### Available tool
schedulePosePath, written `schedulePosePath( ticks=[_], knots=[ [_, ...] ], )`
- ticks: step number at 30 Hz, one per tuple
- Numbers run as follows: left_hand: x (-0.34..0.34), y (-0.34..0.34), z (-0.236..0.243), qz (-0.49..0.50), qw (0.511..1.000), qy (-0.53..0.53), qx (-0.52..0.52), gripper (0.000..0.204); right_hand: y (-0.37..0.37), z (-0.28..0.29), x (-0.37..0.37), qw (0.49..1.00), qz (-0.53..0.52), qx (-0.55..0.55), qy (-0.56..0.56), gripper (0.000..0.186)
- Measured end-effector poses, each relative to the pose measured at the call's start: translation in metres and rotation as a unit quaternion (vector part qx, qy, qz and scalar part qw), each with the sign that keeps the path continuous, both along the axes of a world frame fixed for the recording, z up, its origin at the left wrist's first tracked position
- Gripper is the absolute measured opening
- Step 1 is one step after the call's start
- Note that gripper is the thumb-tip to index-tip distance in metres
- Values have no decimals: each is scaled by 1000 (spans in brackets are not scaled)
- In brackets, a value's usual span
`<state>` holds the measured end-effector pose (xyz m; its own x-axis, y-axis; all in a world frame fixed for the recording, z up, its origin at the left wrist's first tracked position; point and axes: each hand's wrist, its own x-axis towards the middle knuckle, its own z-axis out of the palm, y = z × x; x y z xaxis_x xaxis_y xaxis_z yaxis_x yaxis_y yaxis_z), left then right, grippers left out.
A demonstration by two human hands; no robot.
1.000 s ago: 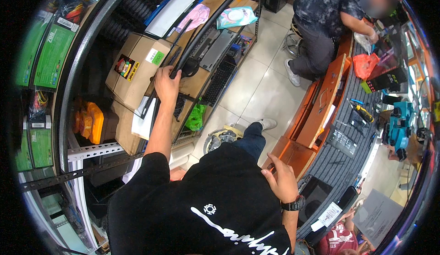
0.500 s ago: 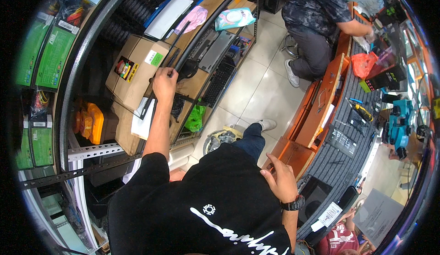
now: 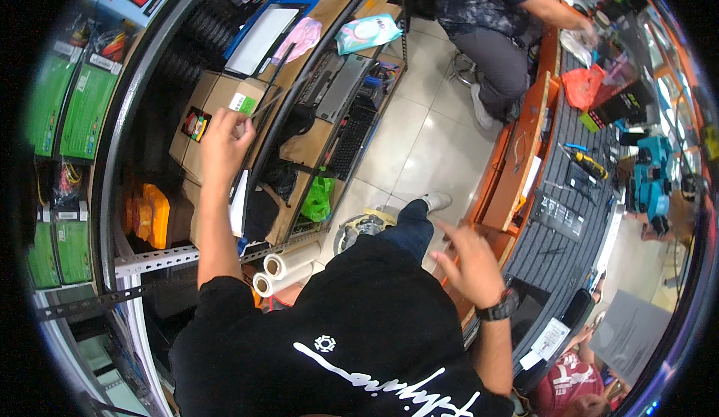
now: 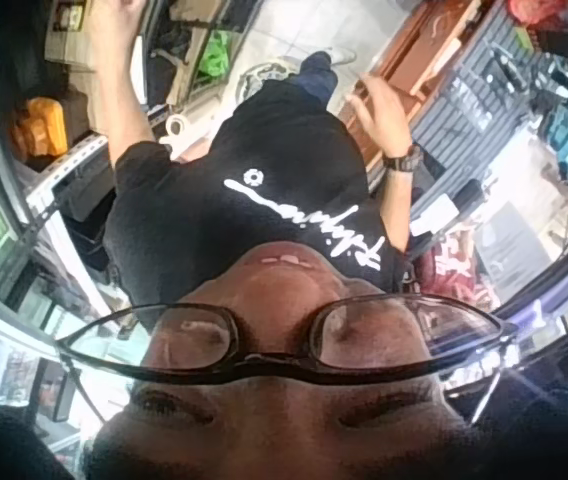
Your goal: The person is repairing a tablet by removing the screen, adjusting internal components, and reattaching the screen. They use a screwdriver to secure the screen and handle the tablet carefully throughout the process.
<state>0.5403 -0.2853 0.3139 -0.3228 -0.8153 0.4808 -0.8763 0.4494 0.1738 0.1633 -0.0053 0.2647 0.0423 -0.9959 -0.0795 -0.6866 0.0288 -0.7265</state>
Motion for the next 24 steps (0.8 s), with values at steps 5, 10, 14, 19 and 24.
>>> schedulePosePath(
  ticks=[5, 10, 14, 19, 24],
  knots=[
    [-45, 38, 98, -208, 976, -60, 17, 17, -60, 67, -18, 989, 20, -144, -8, 42],
    [-118, 55, 145, -434, 899, -59, 10, 25, -87, 88, -39, 974, 87, -127, -168, 47],
    [-167, 59, 154, -566, 822, -61, -2, 27, -59, 86, -56, 951, 99, -17, -292, 48],
    [-220, 77, 156, -651, 756, -61, -36, 28, -14, 71, -60, 926, 40, -3, -376, 39],
    [-271, 100, 158, -717, 686, -85, -91, 27, 41, 65, -55, 898, -120, -83, -415, 28]
  ],
)
